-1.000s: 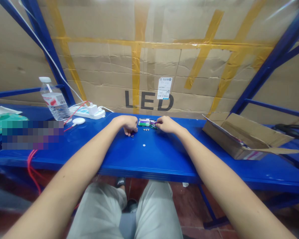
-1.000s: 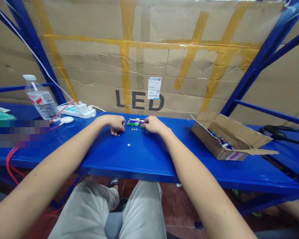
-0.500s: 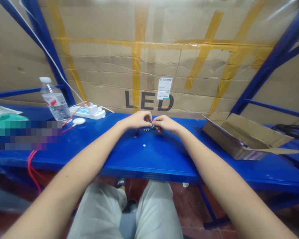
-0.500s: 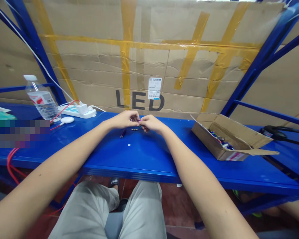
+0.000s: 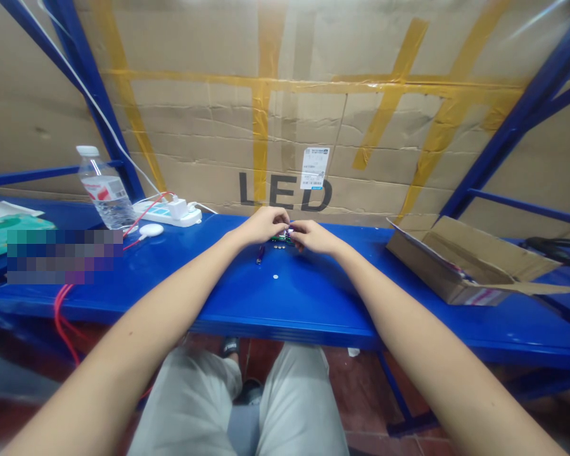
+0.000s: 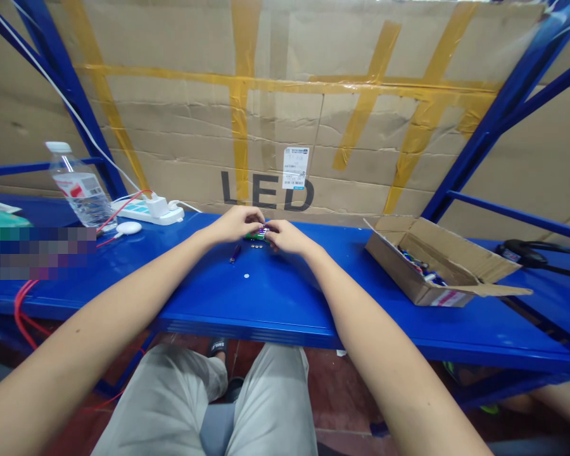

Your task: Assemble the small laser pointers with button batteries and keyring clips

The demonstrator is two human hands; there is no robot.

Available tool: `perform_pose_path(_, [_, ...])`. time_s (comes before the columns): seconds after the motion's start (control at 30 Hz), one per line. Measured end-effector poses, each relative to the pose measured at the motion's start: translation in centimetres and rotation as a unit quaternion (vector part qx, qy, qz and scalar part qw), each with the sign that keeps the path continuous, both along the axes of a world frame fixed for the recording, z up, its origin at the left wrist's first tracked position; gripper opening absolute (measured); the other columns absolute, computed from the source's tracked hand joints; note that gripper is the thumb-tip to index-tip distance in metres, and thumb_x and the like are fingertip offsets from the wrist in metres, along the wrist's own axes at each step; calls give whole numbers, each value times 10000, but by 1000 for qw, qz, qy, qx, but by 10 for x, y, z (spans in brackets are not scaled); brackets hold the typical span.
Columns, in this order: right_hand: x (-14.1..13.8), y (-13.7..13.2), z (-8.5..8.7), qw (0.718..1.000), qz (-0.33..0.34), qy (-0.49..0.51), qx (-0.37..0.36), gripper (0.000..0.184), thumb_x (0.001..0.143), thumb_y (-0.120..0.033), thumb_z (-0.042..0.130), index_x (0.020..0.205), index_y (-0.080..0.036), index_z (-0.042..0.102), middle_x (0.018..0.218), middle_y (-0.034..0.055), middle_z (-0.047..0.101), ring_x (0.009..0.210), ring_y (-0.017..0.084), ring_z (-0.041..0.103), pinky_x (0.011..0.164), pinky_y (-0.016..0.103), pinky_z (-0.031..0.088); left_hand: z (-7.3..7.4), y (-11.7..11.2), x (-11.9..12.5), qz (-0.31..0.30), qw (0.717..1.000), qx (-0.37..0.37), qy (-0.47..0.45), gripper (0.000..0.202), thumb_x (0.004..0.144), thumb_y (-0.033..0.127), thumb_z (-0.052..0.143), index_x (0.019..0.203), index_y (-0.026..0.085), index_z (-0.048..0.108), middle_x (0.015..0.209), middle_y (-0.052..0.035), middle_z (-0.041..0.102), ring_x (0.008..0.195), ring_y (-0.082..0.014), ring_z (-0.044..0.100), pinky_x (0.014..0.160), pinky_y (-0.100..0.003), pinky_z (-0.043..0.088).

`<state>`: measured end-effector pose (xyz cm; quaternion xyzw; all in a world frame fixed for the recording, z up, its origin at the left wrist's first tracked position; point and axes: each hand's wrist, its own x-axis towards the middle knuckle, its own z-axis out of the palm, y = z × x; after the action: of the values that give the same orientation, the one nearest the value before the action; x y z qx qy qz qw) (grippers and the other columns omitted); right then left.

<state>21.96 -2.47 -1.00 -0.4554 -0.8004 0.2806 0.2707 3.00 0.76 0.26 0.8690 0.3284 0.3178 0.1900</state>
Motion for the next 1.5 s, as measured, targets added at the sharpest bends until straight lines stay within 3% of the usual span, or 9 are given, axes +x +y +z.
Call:
perform_pose_path(0.13, [-2, -4, 2, 998, 6, -40, 57, 203, 939, -132, 480, 1053, -122, 647, 826, 48, 694, 605, 116, 558, 618, 231, 436, 0, 2, 1, 7, 1000, -7, -3, 108, 859, 163, 560, 913, 152, 652, 769, -30, 701, 713, -148, 641, 671, -265, 481])
perform_pose_path(0.33, [1, -2, 1, 1000, 0, -15, 13, 153, 938, -152, 460, 969, -130, 608, 702, 3, 621, 521, 116, 561, 542, 226, 418, -1, 1, -1, 5, 1000, 4, 20, 93, 890, 185, 538, 905, 159, 626, 768, -28, 687, 703, -146, 622, 658, -263, 460])
perform_pose_path(0.5, [2, 1, -2, 1000, -17, -11, 20, 148, 951, -214, 458, 930, -145, 588, 659, -14, 591, 492, 110, 526, 530, 226, 401, 0, -1, 0, -4, 1000, 3, 27, 78, 894, 173, 525, 910, 165, 601, 738, -11, 664, 672, -135, 612, 646, -256, 453])
perform_pose_path(0.87, [1, 8, -6, 991, -31, -65, 112, 203, 958, -197, 451, 903, -128, 634, 875, 62, 697, 791, 160, 606, 706, 232, 418, -3, 0, 2, -29, 999, -22, 13, 46, 888, 181, 523, 885, 175, 569, 722, -2, 640, 648, -134, 602, 629, -259, 465])
perform_pose_path(1.1, [-2, 10, -10, 984, -52, -106, 132, 183, 985, -163, 443, 1008, -118, 618, 1105, 150, 703, 999, 214, 633, 830, 255, 424, -5, -1, 4, -35, 999, -27, 1, 31, 868, 162, 531, 856, 176, 556, 699, 5, 626, 632, -133, 603, 605, -250, 463])
perform_pose_path(1.5, [-7, 12, -12, 983, -106, -60, 137, 173, 979, -177, 447, 1029, -111, 600, 1115, 168, 702, 1013, 219, 632, 829, 267, 438, -10, -6, 13, 8, 999, -8, -38, 37, 856, 185, 547, 824, 183, 564, 663, 9, 637, 611, -143, 604, 613, -261, 460])
